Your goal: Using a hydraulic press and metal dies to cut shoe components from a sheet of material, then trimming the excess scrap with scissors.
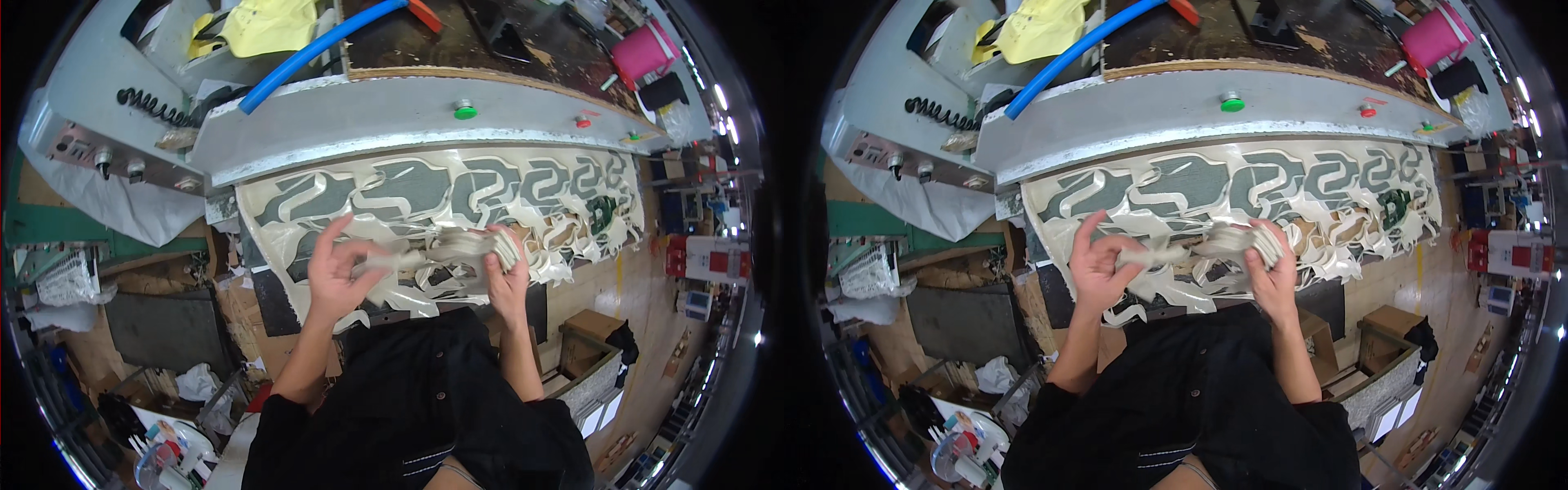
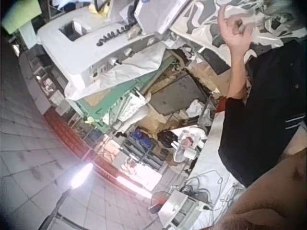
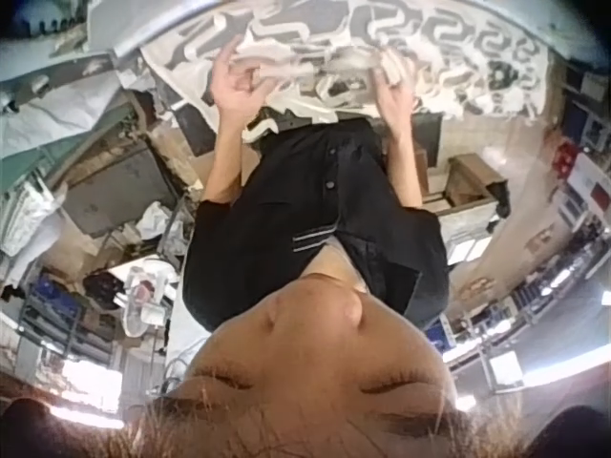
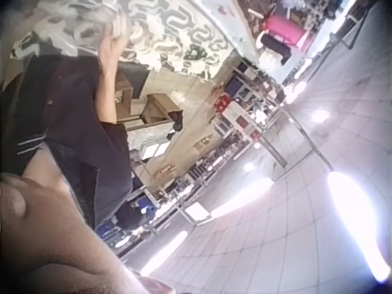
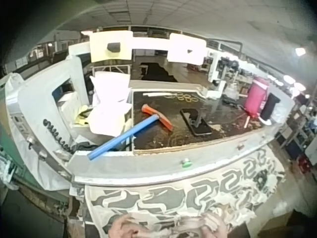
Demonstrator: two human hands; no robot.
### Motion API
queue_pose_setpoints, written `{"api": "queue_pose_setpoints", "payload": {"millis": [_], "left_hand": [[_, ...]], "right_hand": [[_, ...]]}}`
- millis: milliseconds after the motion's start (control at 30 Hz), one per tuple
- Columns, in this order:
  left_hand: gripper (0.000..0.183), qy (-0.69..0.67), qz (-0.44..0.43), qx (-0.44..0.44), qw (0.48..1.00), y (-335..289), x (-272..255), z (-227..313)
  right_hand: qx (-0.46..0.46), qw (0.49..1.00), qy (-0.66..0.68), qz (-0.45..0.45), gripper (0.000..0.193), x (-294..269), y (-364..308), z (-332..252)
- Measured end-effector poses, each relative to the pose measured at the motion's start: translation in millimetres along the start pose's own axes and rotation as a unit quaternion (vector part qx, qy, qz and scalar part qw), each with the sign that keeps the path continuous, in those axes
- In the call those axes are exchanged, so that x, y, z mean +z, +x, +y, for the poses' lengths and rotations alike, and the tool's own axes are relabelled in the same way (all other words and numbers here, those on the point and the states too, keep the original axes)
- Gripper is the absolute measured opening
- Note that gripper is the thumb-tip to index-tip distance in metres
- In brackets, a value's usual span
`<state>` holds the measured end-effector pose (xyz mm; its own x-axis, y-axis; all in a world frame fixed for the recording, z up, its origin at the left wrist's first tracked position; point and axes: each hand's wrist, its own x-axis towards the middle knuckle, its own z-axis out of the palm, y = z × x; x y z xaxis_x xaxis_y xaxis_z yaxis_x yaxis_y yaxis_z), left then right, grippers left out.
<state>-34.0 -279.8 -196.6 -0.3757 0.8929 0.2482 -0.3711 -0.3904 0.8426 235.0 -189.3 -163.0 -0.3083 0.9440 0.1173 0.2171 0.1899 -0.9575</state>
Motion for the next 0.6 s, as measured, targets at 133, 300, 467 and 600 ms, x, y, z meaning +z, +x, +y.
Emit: {"api": "queue_pose_setpoints", "payload": {"millis": [133, 300, 467, 600], "left_hand": [[0.023, 0.135, -0.165, -0.099, 0.972, 8, 12, 43], [0.025, 0.222, -0.184, -0.062, 0.956, 19, 49, 55], [0.02, 0.224, -0.32, -0.121, 0.913, 4, 36, 87], [0.018, 0.169, -0.399, -0.115, 0.894, -1, 45, 96]], "right_hand": [[-0.001, 0.994, -0.004, -0.107, 0.039, 25, 24, -14], [-0.01, 0.975, 0.06, -0.214, 0.043, 49, 19, -38], [-0.011, 0.994, 0.027, -0.101, 0.045, 57, 13, -29], [-0.034, 0.99, -0.075, -0.115, 0.045, 56, 15, -45]]}}
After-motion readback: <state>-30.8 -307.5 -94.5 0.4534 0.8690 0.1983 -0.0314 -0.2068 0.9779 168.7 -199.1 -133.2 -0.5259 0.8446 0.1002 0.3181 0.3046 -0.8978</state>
